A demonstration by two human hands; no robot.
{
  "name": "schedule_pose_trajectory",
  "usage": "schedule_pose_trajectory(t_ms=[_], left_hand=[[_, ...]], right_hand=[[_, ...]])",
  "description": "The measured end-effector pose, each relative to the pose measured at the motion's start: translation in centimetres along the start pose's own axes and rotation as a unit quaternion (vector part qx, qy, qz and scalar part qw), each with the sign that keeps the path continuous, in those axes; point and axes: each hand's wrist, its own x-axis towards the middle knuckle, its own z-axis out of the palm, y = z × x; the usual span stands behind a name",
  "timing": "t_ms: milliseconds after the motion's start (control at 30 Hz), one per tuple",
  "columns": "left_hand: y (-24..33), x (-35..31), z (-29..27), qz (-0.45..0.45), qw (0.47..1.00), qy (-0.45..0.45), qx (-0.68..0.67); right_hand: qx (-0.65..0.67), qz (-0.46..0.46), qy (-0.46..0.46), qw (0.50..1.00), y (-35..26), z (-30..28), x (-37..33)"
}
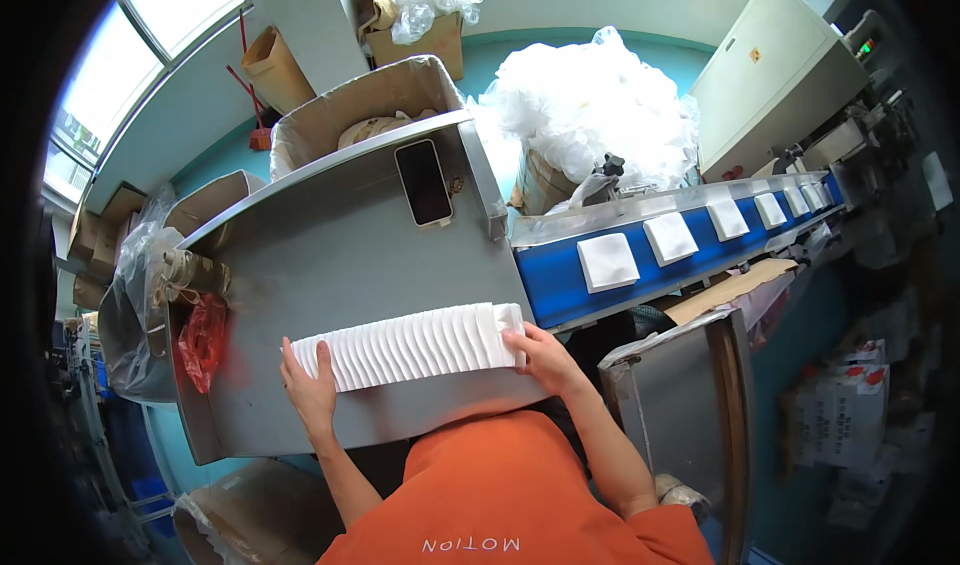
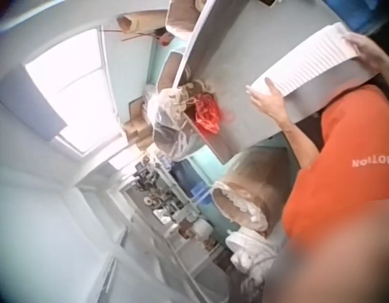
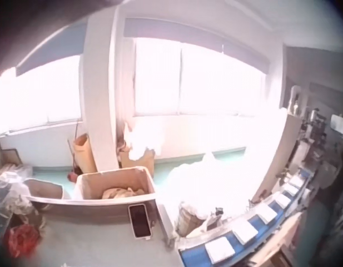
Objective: Organizing and placing stacks of folded paper filters onto a conveyor belt system.
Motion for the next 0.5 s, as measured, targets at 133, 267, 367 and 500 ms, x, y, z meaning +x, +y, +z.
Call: schedule_pose_trajectory(t_ms=[133,267,367,500], left_hand=[[0.5,-0.1,0.0,0.007,1.0,-0.014,-0.008],[1.4,-0.6,0.4,0.019,1.0,-0.022,-0.007],[1.4,-0.7,0.6,0.018,1.0,-0.018,0.003],[0.8,-0.5,1.0,0.014,1.0,0.022,0.005]], right_hand=[[0.083,-0.116,0.126,0.982,-0.3,-1.2,0.0],[-0.315,-0.223,0.122,0.914,-1.4,3.4,-1.1],[-0.243,-0.202,0.073,0.946,0.0,4.3,0.0],[-0.026,-0.049,-0.042,0.998,0.8,0.4,0.5]])
